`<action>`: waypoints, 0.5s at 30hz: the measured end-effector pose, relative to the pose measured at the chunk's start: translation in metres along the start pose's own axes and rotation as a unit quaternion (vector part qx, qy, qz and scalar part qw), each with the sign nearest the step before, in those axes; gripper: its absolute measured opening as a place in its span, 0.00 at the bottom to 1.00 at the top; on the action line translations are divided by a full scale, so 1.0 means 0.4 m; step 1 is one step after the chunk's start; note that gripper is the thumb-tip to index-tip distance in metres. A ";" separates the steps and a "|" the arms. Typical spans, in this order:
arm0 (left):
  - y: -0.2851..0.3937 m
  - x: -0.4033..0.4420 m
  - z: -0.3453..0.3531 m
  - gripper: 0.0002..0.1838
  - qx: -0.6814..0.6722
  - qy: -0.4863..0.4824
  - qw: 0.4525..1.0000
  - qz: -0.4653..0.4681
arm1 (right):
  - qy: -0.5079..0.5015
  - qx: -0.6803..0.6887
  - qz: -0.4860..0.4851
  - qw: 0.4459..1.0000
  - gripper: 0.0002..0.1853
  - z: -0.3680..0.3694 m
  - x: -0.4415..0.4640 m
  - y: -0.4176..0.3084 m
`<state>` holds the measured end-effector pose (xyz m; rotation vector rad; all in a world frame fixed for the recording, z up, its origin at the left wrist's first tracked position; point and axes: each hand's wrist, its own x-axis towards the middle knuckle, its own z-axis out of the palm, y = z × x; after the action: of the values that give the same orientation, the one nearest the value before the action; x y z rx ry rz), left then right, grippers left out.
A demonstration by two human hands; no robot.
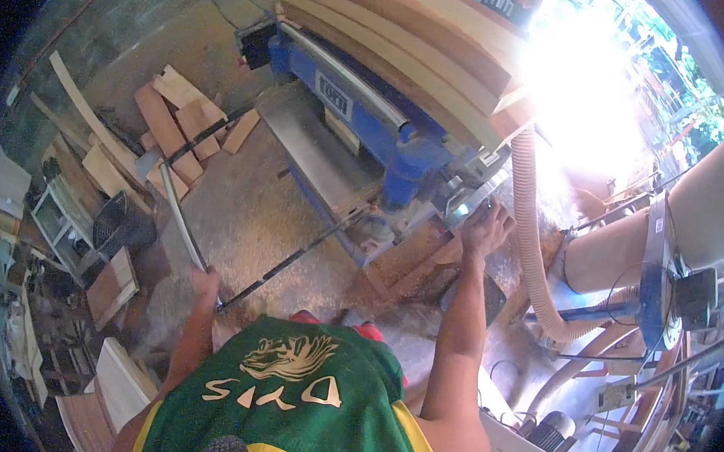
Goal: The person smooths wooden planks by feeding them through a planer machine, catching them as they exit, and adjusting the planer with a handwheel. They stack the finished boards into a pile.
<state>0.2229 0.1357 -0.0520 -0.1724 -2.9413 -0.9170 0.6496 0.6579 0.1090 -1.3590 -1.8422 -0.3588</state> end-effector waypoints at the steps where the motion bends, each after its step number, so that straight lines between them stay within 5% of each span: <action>1: 0.020 -0.012 -0.013 0.34 0.010 0.003 1.000 -0.010 | 0.011 0.014 -0.006 1.000 0.13 -0.001 0.002 -0.001; 15: 0.034 -0.008 -0.030 0.38 0.023 -0.030 0.998 -0.048 | 0.006 0.036 0.005 0.999 0.12 -0.024 0.010 -0.023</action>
<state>0.2282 0.1395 -0.0347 -0.0589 -3.0469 -0.8681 0.6450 0.6509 0.1201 -1.3148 -1.8198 -0.2930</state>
